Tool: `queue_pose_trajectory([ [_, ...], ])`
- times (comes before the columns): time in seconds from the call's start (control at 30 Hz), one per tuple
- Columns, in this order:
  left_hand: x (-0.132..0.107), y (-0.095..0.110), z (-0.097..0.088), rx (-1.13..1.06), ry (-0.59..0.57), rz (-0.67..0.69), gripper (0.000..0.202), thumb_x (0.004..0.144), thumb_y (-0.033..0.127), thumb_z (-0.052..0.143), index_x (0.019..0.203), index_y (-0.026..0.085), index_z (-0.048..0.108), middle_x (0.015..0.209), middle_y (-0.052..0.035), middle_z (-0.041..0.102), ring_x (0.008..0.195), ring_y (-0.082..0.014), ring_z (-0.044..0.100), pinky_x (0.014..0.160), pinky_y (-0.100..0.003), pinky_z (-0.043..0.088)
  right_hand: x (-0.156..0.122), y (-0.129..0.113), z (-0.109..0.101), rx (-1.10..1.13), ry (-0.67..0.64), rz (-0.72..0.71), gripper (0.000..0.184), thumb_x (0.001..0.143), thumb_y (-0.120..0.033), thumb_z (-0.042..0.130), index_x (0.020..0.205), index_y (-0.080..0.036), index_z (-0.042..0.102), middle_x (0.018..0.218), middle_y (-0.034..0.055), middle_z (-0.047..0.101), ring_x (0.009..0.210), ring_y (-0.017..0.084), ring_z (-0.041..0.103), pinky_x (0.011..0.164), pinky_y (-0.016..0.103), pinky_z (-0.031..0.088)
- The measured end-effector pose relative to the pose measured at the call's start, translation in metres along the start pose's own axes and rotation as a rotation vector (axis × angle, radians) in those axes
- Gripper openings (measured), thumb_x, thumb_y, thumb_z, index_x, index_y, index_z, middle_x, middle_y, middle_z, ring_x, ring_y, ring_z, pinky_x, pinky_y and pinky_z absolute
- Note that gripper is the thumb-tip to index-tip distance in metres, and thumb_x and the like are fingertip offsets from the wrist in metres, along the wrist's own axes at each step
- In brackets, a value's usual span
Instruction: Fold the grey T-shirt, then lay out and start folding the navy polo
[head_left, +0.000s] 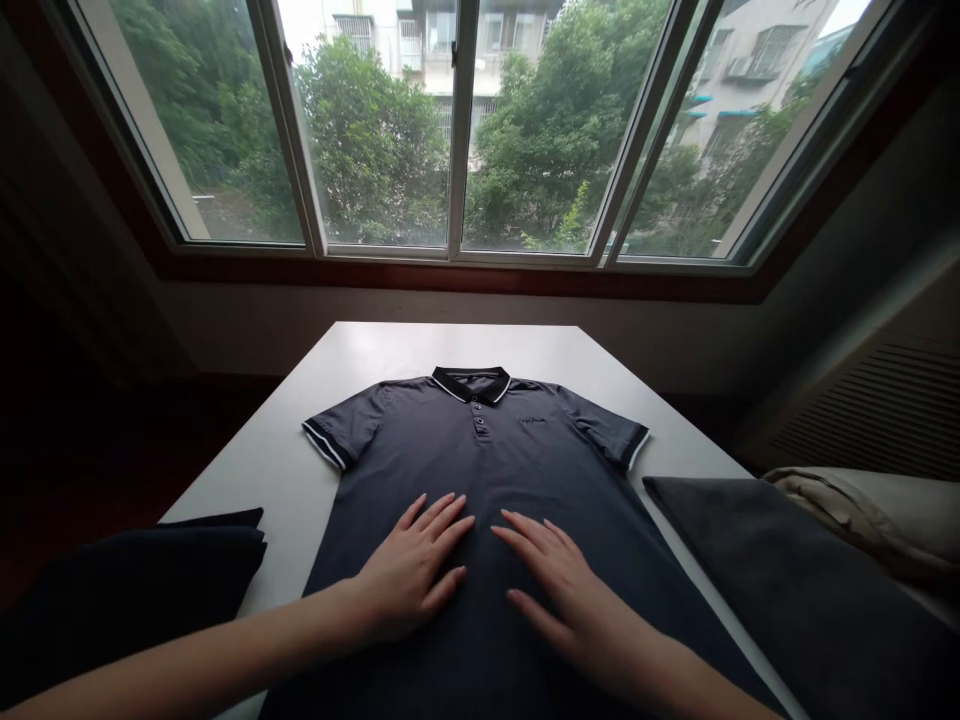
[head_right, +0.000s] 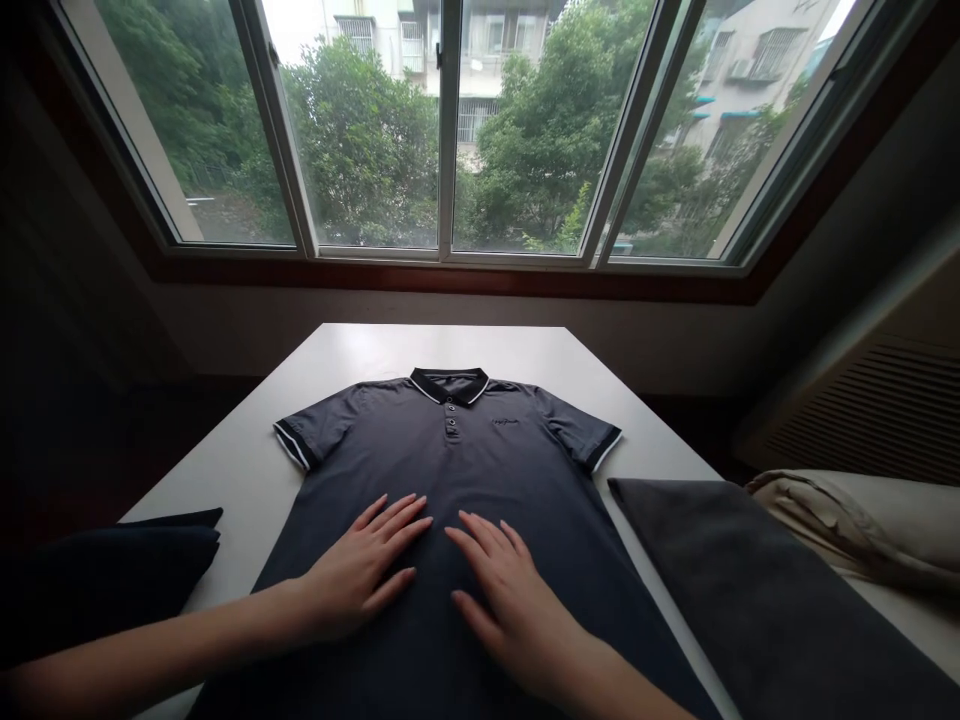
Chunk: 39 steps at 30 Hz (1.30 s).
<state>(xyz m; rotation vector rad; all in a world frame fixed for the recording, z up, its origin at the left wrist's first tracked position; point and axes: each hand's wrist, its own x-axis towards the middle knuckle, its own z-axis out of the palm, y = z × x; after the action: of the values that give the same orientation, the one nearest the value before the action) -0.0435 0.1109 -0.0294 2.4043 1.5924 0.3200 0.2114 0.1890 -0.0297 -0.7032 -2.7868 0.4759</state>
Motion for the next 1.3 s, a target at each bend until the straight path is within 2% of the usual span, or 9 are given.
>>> queue_pose_trajectory([
  [0.1, -0.005, 0.002, 0.002, -0.005, 0.028, -0.017, 0.055, 0.098, 0.041, 0.041, 0.15, 0.027, 0.031, 0.159, -0.006, 0.024, 0.146, -0.0242, 0.023, 0.12, -0.049, 0.019, -0.013, -0.004, 0.01, -0.008, -0.005, 0.023, 0.052, 0.096, -0.039, 0.047, 0.146, -0.033, 0.039, 0.154, 0.0044, 0.035, 0.142, 0.026, 0.032, 0.117, 0.054, 0.029],
  [0.2, -0.005, 0.003, 0.001, -0.007, 0.051, -0.022, 0.053, 0.098, 0.041, 0.041, 0.149, 0.027, 0.034, 0.158, -0.0058, 0.028, 0.146, -0.0232, 0.023, 0.12, -0.048, 0.018, -0.016, -0.011, 0.011, -0.02, 0.019, 0.03, 0.049, 0.096, -0.036, 0.044, 0.145, -0.028, 0.042, 0.154, 0.0053, 0.036, 0.143, 0.024, 0.03, 0.118, 0.053, 0.025],
  [0.4, -0.009, 0.004, 0.004, -0.015, 0.117, -0.043, 0.046, 0.097, 0.037, 0.043, 0.142, 0.025, 0.044, 0.153, -0.0067, 0.037, 0.143, -0.0214, 0.029, 0.119, -0.044, 0.021, -0.018, -0.017, 0.012, -0.032, 0.085, 0.041, 0.046, 0.093, -0.032, 0.049, 0.138, -0.021, 0.048, 0.149, 0.0096, 0.043, 0.139, 0.023, 0.037, 0.118, 0.05, 0.027],
  [0.6, -0.012, 0.004, 0.004, -0.019, 0.163, -0.049, 0.04, 0.096, 0.032, 0.046, 0.135, 0.024, 0.053, 0.147, -0.007, 0.046, 0.138, -0.0226, 0.037, 0.116, -0.042, 0.029, -0.019, -0.015, 0.013, 0.003, 0.138, 0.029, 0.041, 0.092, -0.032, 0.053, 0.131, -0.022, 0.055, 0.143, 0.0109, 0.05, 0.133, 0.026, 0.044, 0.113, 0.05, 0.034],
  [1.3, -0.012, 0.008, -0.003, -0.014, 0.159, -0.043, 0.04, 0.096, 0.031, 0.044, 0.134, 0.024, 0.052, 0.147, -0.0067, 0.045, 0.138, -0.0216, 0.036, 0.116, -0.04, 0.029, -0.017, -0.015, 0.012, 0.022, 0.13, 0.033, 0.037, 0.092, -0.033, 0.051, 0.128, -0.025, 0.057, 0.142, 0.0086, 0.05, 0.131, 0.026, 0.046, 0.112, 0.051, 0.035],
])
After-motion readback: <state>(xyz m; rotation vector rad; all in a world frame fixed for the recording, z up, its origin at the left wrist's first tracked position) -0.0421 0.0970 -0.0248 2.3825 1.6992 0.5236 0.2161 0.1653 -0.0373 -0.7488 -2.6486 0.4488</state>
